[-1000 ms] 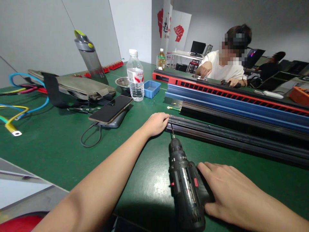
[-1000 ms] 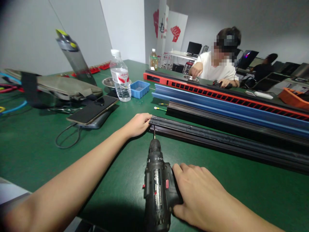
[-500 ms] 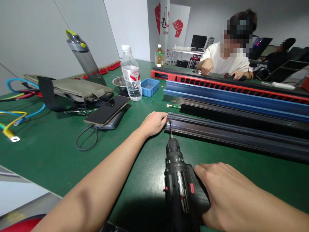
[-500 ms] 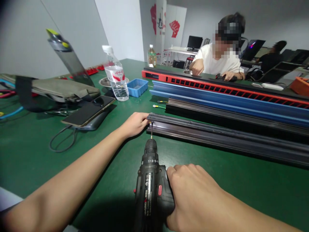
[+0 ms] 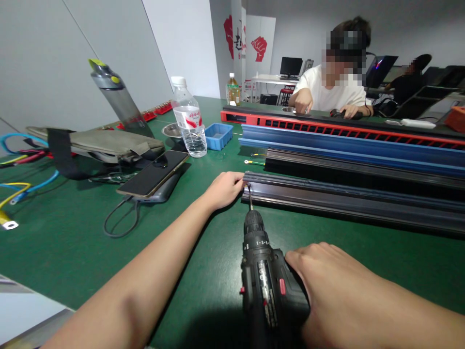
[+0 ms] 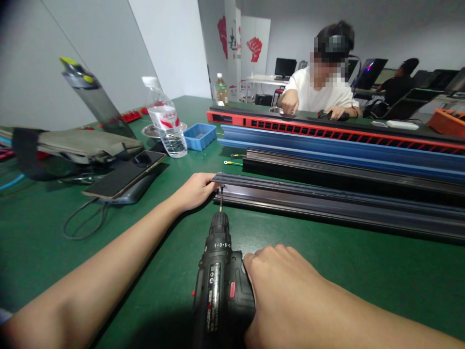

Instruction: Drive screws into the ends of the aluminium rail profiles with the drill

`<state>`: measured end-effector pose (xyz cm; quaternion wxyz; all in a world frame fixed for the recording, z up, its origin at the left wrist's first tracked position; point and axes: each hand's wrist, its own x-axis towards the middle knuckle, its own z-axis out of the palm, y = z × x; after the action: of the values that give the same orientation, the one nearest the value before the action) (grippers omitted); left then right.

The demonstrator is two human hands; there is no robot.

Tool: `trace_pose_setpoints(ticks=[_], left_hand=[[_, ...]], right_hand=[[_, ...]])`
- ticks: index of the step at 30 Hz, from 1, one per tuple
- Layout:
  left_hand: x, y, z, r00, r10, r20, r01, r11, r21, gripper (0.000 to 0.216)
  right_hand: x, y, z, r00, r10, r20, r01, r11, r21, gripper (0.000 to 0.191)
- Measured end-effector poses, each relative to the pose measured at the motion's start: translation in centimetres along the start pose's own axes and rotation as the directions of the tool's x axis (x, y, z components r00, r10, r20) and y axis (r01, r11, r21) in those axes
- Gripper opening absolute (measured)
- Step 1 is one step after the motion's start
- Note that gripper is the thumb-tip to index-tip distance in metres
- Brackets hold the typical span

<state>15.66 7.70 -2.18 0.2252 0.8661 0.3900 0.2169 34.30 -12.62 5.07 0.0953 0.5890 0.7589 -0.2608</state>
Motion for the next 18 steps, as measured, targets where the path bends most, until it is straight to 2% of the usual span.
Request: trace_pose_setpoints(ticks=[5,11,18], left_hand=[[0.04,-0.09,-0.07,1.000,-0.023,-0.002,0.023,1.000,-0.009,0.035],[0.20,-0.10,-0.15,0.999,-0.040,-0.026,0.040,0.999,0.020,0.035],[0.26,-0.06,-0.20,0.998,-0.053,-0.020,0.053,0.999,0.008,0.035]], right_hand=[[-0.01,0.29,0.29,0.999,-0.035,-0.015,0.036,0.999,0.009,0.017],[0.38,0.87,0.56,0.992,-0.080,-0.094,0.075,0.996,-0.050,0.019],[0.34,0.95,0.56,0.987,-0.114,-0.116,0.114,0.993,0.000,0.020]])
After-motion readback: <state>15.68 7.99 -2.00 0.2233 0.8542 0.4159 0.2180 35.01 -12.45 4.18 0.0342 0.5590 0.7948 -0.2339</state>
